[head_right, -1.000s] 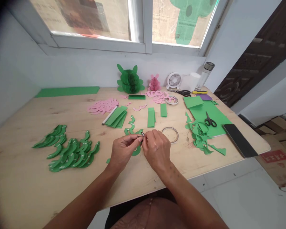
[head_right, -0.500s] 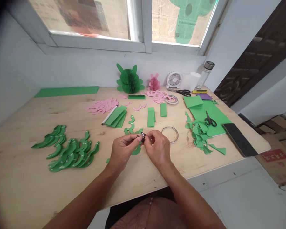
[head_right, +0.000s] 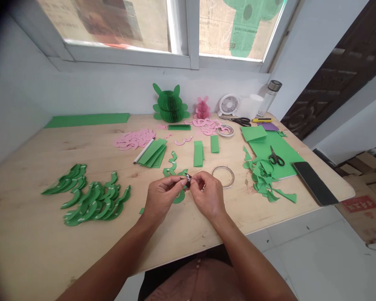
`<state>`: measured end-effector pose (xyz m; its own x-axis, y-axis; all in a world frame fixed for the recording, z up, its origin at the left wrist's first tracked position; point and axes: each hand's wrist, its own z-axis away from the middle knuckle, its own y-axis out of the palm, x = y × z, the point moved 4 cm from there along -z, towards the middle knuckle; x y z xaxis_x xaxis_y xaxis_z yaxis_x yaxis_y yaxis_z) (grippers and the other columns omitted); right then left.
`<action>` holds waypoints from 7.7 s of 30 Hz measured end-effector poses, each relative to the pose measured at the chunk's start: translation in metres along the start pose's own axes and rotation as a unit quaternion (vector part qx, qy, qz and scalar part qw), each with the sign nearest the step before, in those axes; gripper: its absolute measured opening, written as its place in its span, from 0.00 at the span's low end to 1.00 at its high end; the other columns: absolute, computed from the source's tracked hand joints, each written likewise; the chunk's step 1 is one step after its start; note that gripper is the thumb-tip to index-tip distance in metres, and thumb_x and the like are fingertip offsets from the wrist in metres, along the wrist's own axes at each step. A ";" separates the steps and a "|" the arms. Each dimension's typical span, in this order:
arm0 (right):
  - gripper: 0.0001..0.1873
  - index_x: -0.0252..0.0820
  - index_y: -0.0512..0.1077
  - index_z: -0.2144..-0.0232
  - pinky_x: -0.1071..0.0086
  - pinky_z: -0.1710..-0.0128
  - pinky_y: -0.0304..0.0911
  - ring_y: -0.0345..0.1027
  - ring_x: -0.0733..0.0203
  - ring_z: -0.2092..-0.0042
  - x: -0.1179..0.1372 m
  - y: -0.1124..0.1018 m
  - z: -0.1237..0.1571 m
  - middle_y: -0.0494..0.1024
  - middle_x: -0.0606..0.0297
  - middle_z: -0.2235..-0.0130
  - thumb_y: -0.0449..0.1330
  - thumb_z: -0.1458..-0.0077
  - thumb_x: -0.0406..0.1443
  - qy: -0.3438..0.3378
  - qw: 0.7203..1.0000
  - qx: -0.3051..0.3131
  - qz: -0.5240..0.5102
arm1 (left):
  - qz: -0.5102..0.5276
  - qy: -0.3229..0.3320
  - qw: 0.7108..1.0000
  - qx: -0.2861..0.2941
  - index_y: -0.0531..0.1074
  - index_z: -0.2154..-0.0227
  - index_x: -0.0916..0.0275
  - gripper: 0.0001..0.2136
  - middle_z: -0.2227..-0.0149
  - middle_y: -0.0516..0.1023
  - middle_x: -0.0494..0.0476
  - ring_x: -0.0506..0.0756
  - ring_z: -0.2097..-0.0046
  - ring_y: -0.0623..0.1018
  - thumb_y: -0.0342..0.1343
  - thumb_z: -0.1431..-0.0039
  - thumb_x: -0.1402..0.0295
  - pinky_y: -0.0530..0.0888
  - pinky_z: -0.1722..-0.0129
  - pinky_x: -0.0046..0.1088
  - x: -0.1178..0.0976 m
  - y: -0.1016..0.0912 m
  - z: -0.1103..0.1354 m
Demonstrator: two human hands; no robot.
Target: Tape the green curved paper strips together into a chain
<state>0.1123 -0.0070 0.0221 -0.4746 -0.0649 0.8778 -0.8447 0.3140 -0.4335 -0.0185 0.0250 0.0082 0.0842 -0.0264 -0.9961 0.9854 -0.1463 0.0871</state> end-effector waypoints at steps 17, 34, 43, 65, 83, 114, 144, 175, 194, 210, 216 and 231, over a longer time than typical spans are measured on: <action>0.05 0.42 0.69 0.68 0.70 0.68 0.61 0.67 0.62 0.68 0.015 -0.009 -0.001 0.74 0.64 0.70 0.53 0.45 0.30 -0.220 0.958 0.020 0.181 | 0.008 -0.005 1.000 0.010 0.79 0.75 0.64 0.06 0.72 0.80 0.55 0.52 0.72 0.77 0.61 0.55 0.67 0.76 0.69 0.26 0.003 0.000 -0.001; 0.06 0.41 0.68 0.69 0.70 0.67 0.58 0.65 0.62 0.67 0.017 -0.013 -0.007 0.72 0.64 0.70 0.52 0.43 0.31 -0.279 0.929 0.067 0.233 | 0.014 -0.004 1.000 0.016 0.78 0.75 0.64 0.06 0.72 0.81 0.54 0.52 0.73 0.77 0.62 0.55 0.66 0.76 0.70 0.26 0.005 0.000 -0.002; 0.06 0.41 0.67 0.70 0.70 0.68 0.56 0.63 0.62 0.68 0.018 -0.012 -0.008 0.71 0.64 0.71 0.51 0.44 0.30 -0.288 0.921 0.077 0.250 | 0.007 -0.006 1.000 0.013 0.79 0.75 0.64 0.06 0.73 0.80 0.54 0.52 0.73 0.77 0.61 0.55 0.67 0.75 0.72 0.25 0.002 0.000 -0.001; 0.05 0.41 0.65 0.71 0.70 0.68 0.57 0.63 0.62 0.68 0.016 -0.014 -0.005 0.71 0.64 0.72 0.52 0.46 0.29 -0.285 0.928 0.094 0.221 | 0.009 -0.015 1.000 0.021 0.79 0.74 0.65 0.06 0.74 0.80 0.55 0.51 0.74 0.76 0.61 0.54 0.68 0.73 0.73 0.24 0.006 0.002 -0.002; 0.06 0.41 0.66 0.72 0.69 0.68 0.56 0.63 0.61 0.68 0.023 -0.017 -0.006 0.72 0.64 0.72 0.51 0.44 0.28 -0.312 0.896 0.101 0.300 | 0.002 -0.022 1.000 0.017 0.78 0.76 0.65 0.05 0.76 0.79 0.53 0.50 0.75 0.75 0.61 0.54 0.68 0.71 0.75 0.22 0.006 0.002 -0.001; 0.03 0.42 0.67 0.71 0.67 0.67 0.65 0.69 0.61 0.66 -0.021 -0.016 -0.001 0.77 0.61 0.64 0.55 0.47 0.34 -0.021 0.995 0.085 -0.055 | 0.025 -0.050 0.998 0.036 0.78 0.75 0.65 0.07 0.78 0.78 0.53 0.51 0.75 0.74 0.62 0.55 0.65 0.69 0.77 0.23 0.003 0.004 0.000; 0.03 0.44 0.63 0.68 0.69 0.71 0.62 0.67 0.62 0.72 -0.041 -0.020 -0.001 0.70 0.68 0.75 0.51 0.45 0.36 -0.009 0.996 -0.081 0.041 | 0.025 -0.103 0.992 0.061 0.79 0.73 0.64 0.07 0.74 0.79 0.57 0.52 0.74 0.73 0.61 0.55 0.67 0.65 0.77 0.24 0.019 0.010 0.001; 0.07 0.43 0.65 0.68 0.69 0.73 0.58 0.68 0.58 0.72 -0.071 -0.057 -0.015 0.74 0.63 0.72 0.50 0.46 0.39 0.076 0.971 -0.095 0.205 | 0.069 -0.117 0.989 0.061 0.78 0.72 0.65 0.06 0.73 0.78 0.57 0.55 0.71 0.79 0.61 0.55 0.70 0.69 0.75 0.25 0.019 0.009 0.001; 0.06 0.42 0.66 0.67 0.70 0.74 0.43 0.63 0.60 0.74 -0.061 -0.065 -0.019 0.74 0.62 0.73 0.49 0.43 0.35 0.043 0.910 -0.129 0.391 | 0.068 -0.123 0.987 0.073 0.78 0.72 0.65 0.06 0.73 0.78 0.56 0.54 0.72 0.78 0.61 0.55 0.70 0.67 0.76 0.23 0.017 0.009 0.001; 0.11 0.42 0.64 0.72 0.72 0.75 0.56 0.62 0.66 0.75 -0.035 -0.042 -0.009 0.71 0.68 0.76 0.58 0.50 0.43 0.090 0.984 0.007 -0.155 | 0.064 -0.116 0.990 0.050 0.77 0.71 0.65 0.07 0.71 0.78 0.56 0.53 0.70 0.79 0.61 0.56 0.69 0.67 0.77 0.22 0.013 0.005 0.000; 0.12 0.41 0.65 0.72 0.73 0.77 0.54 0.61 0.69 0.76 -0.014 -0.014 -0.011 0.72 0.69 0.76 0.61 0.52 0.43 0.138 0.951 0.106 -0.256 | 0.081 -0.072 0.994 0.012 0.74 0.68 0.65 0.10 0.72 0.78 0.54 0.53 0.72 0.78 0.60 0.57 0.69 0.68 0.76 0.23 0.009 -0.002 -0.006; 0.12 0.41 0.67 0.72 0.74 0.76 0.54 0.61 0.69 0.76 -0.029 0.022 -0.020 0.73 0.69 0.76 0.64 0.53 0.42 0.169 0.904 0.174 -0.353 | 0.100 -0.082 0.991 -0.020 0.70 0.70 0.64 0.10 0.75 0.76 0.52 0.49 0.75 0.73 0.60 0.59 0.71 0.68 0.77 0.22 0.009 -0.006 -0.011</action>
<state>0.1126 0.0209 -0.0085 0.2655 0.1780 0.9475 -0.9622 -0.0131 0.2721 -0.0224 0.0369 -0.0016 0.2557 -0.2114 -0.9433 0.9569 -0.0834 0.2781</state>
